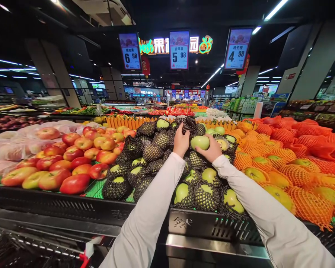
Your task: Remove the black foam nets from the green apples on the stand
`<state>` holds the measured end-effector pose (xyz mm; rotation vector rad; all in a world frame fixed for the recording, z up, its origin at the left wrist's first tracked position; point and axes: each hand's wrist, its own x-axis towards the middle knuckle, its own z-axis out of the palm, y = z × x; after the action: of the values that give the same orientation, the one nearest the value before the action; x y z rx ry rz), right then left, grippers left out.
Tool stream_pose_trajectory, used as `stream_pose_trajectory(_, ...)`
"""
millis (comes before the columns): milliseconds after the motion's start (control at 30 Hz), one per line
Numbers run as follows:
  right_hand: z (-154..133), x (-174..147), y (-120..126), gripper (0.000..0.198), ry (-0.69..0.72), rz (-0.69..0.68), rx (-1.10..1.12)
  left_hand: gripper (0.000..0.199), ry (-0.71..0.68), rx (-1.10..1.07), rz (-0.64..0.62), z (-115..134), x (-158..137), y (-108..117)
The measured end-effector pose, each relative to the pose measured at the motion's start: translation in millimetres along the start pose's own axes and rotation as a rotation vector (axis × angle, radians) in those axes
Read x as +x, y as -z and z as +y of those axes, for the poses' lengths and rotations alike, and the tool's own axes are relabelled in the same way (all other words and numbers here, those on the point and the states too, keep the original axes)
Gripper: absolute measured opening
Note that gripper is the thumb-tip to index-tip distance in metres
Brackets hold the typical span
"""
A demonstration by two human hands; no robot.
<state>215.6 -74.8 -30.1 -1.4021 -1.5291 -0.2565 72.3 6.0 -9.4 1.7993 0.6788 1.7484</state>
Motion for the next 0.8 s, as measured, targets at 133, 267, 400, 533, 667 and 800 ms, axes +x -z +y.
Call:
stream_pose_trajectory(133,2,0,-2,0.070,0.039,0.048,0.002,0.069,0.071,-0.084,0.094,9,-5,-1)
stream_pose_trajectory(267,4,1,-3,0.071,-0.051,-0.059,-0.022,0.083,0.164,-0.169,0.117,18,-9,-1)
stream_pose_trajectory(400,2,1,-2,0.079,-0.019,-0.049,-0.010,0.057,0.212,-0.213,0.067,16,-5,-2)
stream_pose_trajectory(533,1,0,-1,0.074,-0.005,0.036,-0.015,0.020,0.126,-0.188,-0.013,8,-2,-4)
stream_pose_trajectory(667,3,1,0,0.072,0.091,0.062,-0.036,0.009,0.188,-0.106,-0.009,4,-4,-5)
stream_pose_trajectory(800,6,3,2,0.073,0.126,-0.008,-0.045,0.017,0.196,-0.061,0.006,5,-4,-3)
